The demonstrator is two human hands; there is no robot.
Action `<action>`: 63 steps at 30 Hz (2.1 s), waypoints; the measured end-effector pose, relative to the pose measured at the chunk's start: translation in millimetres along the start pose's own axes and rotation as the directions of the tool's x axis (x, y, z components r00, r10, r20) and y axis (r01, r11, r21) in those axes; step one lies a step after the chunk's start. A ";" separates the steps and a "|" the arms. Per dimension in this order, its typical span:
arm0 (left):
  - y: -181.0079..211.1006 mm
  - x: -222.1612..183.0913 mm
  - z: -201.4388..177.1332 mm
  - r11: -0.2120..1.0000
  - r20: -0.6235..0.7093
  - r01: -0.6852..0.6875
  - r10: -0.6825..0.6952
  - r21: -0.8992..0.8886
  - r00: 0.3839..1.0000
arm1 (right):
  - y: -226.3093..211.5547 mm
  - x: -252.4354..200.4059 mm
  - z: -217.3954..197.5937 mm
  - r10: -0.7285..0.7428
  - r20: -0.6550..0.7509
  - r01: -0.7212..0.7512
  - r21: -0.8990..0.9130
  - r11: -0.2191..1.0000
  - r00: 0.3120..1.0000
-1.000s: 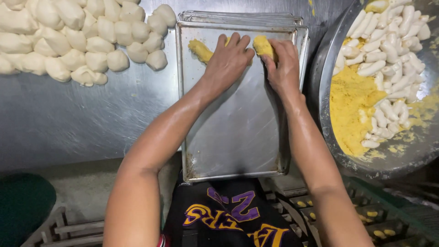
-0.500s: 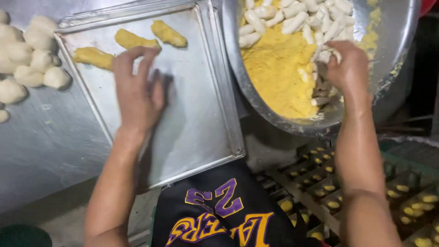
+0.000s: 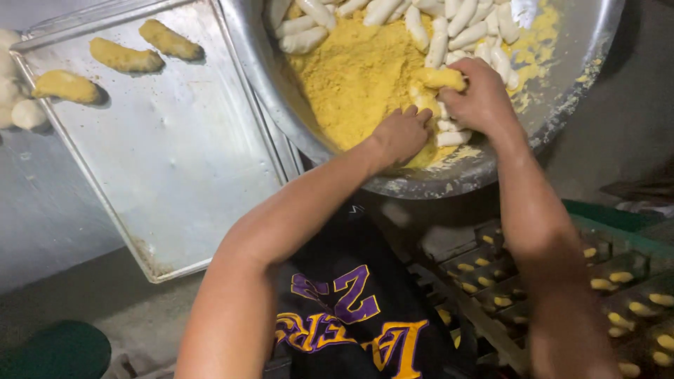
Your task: Coating pieces of dough in a yellow powder and arranging them on metal trays.
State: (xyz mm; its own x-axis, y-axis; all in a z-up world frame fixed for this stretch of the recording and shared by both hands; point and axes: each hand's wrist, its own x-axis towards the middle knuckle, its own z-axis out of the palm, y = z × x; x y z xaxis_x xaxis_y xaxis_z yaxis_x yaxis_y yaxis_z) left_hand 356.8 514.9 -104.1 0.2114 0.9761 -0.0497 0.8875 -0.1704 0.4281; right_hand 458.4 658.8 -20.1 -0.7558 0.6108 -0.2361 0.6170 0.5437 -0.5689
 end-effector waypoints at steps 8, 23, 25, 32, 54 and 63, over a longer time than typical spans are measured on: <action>-8.8 -33.4 -49.6 0.990 0.068 -0.036 0.046 -0.137 0.997 | 30.1 -46.4 -29.7 -0.081 0.089 -0.074 0.982 0.172 0.993; -12.6 -35.3 -39.8 0.744 -0.249 -0.084 -0.113 -0.662 0.962 | 15.3 -59.1 -3.0 0.133 -0.020 0.010 0.997 0.077 0.991; -16.4 -36.6 -43.7 0.590 -0.259 -0.012 -0.336 -0.808 0.906 | -10.6 -57.3 15.4 0.169 -0.054 0.001 0.954 0.300 0.984; -39.9 -154.7 -118.2 0.487 -0.347 0.033 -0.667 -0.873 0.660 | -136.7 -44.1 49.5 0.091 -0.206 0.084 0.706 0.704 0.974; -203.6 -436.5 -156.6 0.723 -0.772 0.691 -0.451 -0.022 0.448 | -320.9 61.2 281.0 -0.425 -0.430 0.457 -0.030 0.889 0.797; -268.9 -421.3 -129.7 0.868 -0.590 0.486 -0.446 -0.101 0.673 | -298.8 109.2 274.3 -0.541 -0.282 0.544 -0.076 0.836 0.792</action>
State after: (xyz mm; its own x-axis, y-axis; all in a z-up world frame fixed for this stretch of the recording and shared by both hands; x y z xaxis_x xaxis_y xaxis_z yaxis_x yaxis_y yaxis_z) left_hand -24.1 166.9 -81.2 -0.4949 0.8125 0.3081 0.8317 0.3403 0.4388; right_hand 131.4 405.1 -92.0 -0.8711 0.3517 0.3428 0.1209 0.8301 -0.5443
